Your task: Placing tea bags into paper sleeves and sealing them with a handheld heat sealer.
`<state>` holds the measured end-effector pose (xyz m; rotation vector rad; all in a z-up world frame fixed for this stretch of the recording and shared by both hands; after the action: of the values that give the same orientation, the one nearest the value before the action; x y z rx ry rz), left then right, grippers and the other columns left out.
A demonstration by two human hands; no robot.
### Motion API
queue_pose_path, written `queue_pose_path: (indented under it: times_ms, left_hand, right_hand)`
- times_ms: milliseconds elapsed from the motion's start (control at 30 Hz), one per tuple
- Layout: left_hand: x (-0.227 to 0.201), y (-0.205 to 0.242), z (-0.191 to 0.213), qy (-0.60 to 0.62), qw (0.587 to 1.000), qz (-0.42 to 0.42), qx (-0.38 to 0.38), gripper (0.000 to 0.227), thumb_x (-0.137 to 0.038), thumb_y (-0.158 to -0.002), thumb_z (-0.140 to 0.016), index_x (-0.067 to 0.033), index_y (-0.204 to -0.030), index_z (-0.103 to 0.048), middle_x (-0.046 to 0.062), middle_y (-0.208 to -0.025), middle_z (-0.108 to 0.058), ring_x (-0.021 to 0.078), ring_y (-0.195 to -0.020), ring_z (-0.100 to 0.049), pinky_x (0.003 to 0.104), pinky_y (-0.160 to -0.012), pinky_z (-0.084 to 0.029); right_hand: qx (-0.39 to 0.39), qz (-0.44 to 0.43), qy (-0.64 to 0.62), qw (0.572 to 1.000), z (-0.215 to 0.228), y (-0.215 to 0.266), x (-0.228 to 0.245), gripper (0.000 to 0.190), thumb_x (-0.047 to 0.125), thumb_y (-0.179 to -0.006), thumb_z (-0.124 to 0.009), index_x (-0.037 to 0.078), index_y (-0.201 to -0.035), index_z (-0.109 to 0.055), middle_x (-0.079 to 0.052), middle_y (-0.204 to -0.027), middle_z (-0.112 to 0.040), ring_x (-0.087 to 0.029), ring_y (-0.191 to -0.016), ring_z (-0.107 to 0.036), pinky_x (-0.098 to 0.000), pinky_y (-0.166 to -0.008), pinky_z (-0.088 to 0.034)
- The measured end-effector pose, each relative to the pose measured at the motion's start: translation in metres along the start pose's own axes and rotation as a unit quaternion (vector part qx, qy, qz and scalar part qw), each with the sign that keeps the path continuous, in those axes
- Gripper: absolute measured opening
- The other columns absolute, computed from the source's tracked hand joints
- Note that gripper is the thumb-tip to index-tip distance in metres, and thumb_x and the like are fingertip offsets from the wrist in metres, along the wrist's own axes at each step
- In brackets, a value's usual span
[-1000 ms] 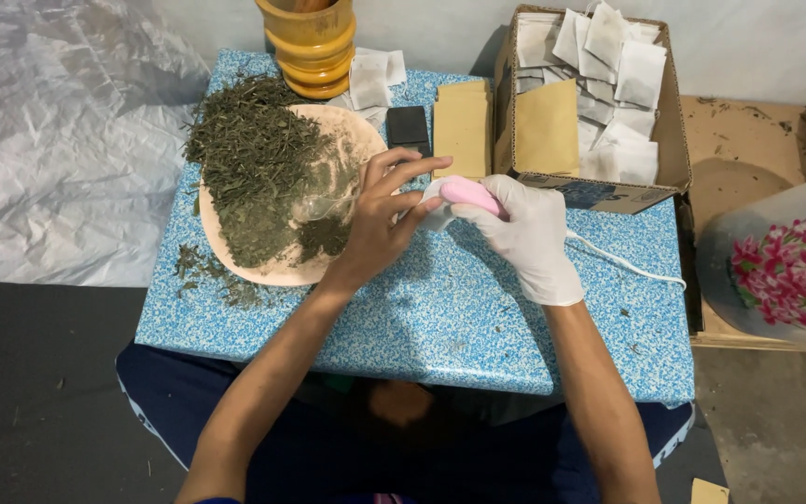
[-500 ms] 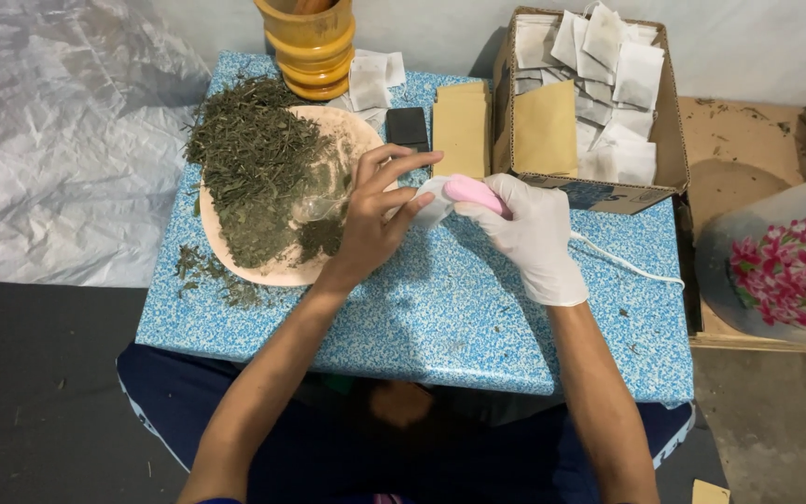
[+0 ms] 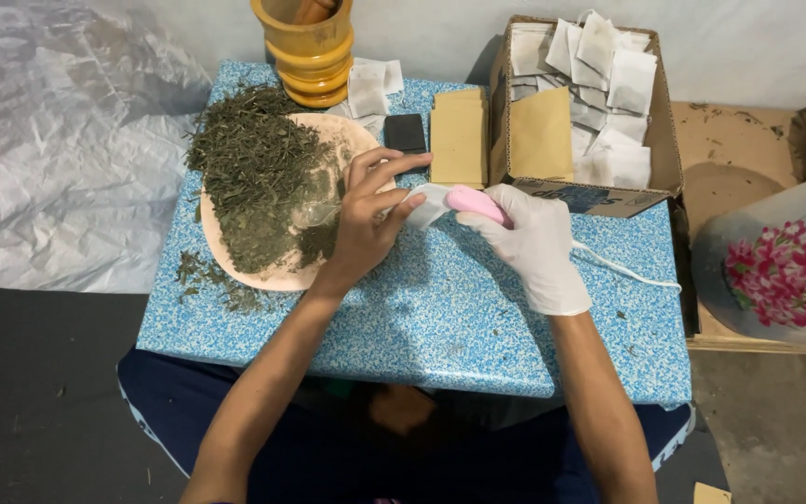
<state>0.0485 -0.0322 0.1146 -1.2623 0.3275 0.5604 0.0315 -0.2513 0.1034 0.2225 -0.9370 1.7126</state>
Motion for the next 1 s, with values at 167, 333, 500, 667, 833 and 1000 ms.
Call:
queue_pose_path:
  times_ms: [167,333,500,667,833,1000]
  left_hand:
    - [-0.002,0.000,0.000,0.005,1.000,0.005,0.009,0.027,-0.022,-0.109,-0.070,-0.0091,-0.085,-0.076,0.001,-0.139,-0.074,0.0266,-0.133,-0.055,0.041,-0.109,-0.034]
    - [0.002,0.003,0.001,0.009,1.000,0.019,0.011,0.029,-0.024,-0.110,-0.069,-0.0097,-0.086,-0.077,0.000,-0.138,-0.074,0.0261,-0.132,-0.054,0.042,-0.110,-0.033]
    - [0.024,0.012,-0.005,-0.001,0.999,0.044,0.021,0.029,-0.030,-0.111,-0.066,-0.0117,-0.093,-0.080,0.000,-0.137,-0.074,0.0257,-0.133,-0.054,0.043,-0.111,-0.032]
    - [0.038,0.016,0.020,0.023,0.995,0.099,-0.018,0.023,-0.020,-0.110,-0.066,-0.0092,-0.092,-0.076,0.008,-0.119,-0.074,0.0256,-0.121,-0.059,0.046,-0.112,-0.036]
    - [0.046,0.032,-0.005,0.069,0.989,0.128,0.005,0.023,-0.022,-0.107,-0.074,-0.0110,-0.088,-0.079,0.000,-0.097,-0.076,0.0176,-0.098,-0.066,0.034,-0.101,-0.046]
    - [0.040,0.038,-0.017,0.086,0.987,0.136,-0.003,0.014,-0.019,-0.098,-0.085,-0.0064,-0.102,-0.081,0.005,-0.089,-0.077,0.0201,-0.092,-0.070,0.035,-0.095,-0.052]
  right_hand:
    - [0.010,-0.025,0.010,1.000,-0.002,0.008,-0.011,0.039,0.057,-0.085,-0.090,0.022,-0.091,-0.076,-0.005,-0.060,-0.065,-0.026,-0.053,-0.062,-0.0328,-0.055,-0.045]
    - [0.006,-0.023,0.014,1.000,-0.007,0.011,-0.019,0.038,0.059,-0.085,-0.090,0.025,-0.093,-0.077,-0.005,-0.061,-0.066,-0.028,-0.056,-0.064,-0.0335,-0.057,-0.047]
    - [0.004,-0.042,-0.041,0.998,-0.009,0.014,-0.014,0.032,0.055,-0.087,-0.089,0.026,-0.096,-0.079,-0.007,-0.065,-0.069,-0.029,-0.058,-0.065,-0.0346,-0.058,-0.049]
    - [-0.029,-0.050,-0.062,0.996,-0.005,0.020,-0.056,0.034,0.055,-0.089,-0.089,0.027,-0.105,-0.079,-0.007,-0.067,-0.067,-0.024,-0.062,-0.066,-0.0316,-0.060,-0.049]
    - [-0.029,-0.039,-0.077,0.996,0.002,0.018,-0.027,0.052,0.054,-0.081,-0.093,0.020,-0.117,-0.076,-0.015,-0.079,-0.073,-0.036,-0.076,-0.074,-0.0406,-0.070,-0.056]
    - [0.062,-0.147,-0.053,0.986,-0.025,0.024,-0.033,0.057,0.050,-0.081,-0.092,0.025,-0.128,-0.072,-0.015,-0.104,-0.080,-0.040,-0.102,-0.077,-0.0456,-0.089,-0.061]
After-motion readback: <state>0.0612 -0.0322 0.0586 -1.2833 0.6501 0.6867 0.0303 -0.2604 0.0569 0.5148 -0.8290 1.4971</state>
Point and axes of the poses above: each hand's wrist, its own y-axis away from the middle knuckle, its own z-axis out of the back of the hand, x = y × z, the point moved 9 cm from there along -y, towards the middle knuckle
